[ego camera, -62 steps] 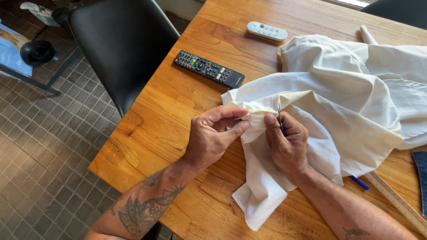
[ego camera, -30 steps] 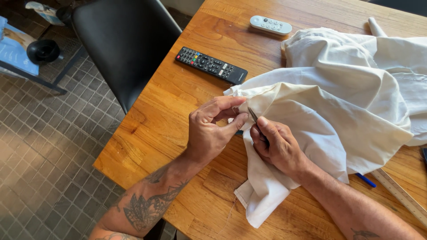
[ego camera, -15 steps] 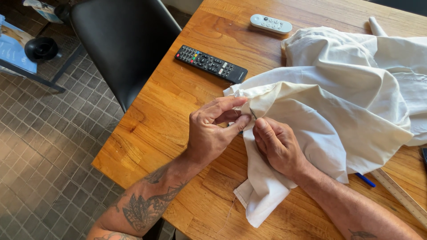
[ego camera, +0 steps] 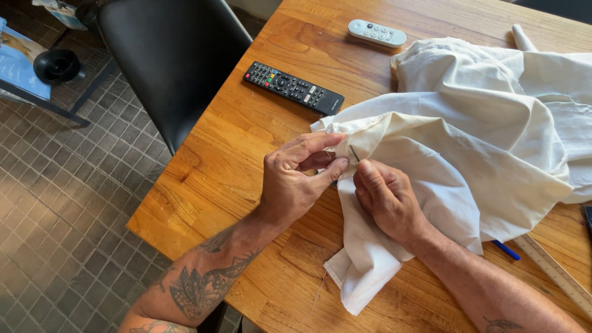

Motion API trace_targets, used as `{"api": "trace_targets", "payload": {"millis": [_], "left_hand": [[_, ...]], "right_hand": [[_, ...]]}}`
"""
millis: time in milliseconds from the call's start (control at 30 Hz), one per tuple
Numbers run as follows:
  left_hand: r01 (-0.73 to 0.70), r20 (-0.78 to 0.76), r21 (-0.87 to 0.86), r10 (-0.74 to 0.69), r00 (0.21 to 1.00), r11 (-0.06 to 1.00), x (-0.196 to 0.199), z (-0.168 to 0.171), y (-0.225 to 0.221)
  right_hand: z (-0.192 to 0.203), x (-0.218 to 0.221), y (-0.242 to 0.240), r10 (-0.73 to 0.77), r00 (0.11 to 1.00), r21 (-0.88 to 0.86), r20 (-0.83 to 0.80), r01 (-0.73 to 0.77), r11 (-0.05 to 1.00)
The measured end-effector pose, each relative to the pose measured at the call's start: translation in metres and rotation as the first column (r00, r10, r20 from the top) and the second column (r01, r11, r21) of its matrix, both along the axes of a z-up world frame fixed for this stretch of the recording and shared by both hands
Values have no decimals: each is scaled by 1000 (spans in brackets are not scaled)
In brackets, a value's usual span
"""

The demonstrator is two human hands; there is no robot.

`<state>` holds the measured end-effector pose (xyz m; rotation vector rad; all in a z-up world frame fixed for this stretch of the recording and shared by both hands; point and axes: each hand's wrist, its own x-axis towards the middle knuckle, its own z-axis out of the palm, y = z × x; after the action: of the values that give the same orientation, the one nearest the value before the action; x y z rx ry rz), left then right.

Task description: Trimming excess threads and fabric from a white garment using thread snips

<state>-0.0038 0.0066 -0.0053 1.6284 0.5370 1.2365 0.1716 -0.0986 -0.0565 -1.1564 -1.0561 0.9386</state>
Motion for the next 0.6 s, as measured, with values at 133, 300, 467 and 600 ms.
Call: {"api": "trace_targets", "payload": {"millis": [133, 300, 467, 600], "left_hand": [[-9, 31, -14, 10, 999, 1000, 6, 0, -4], [41, 41, -96, -37, 998, 995, 7, -6, -7], [99, -2, -149, -100, 995, 984, 4, -2, -13], [114, -8, -212, -118, 993, 971, 6, -7, -15]], "right_hand": [[6, 3, 1, 10, 997, 22, -73, -9, 1000], [0, 8, 1, -268, 963, 20, 11, 267, 963], [4, 7, 8, -259, 962, 3, -83, 260, 966], [-10, 12, 9, -209, 963, 36, -170, 218, 975]]}}
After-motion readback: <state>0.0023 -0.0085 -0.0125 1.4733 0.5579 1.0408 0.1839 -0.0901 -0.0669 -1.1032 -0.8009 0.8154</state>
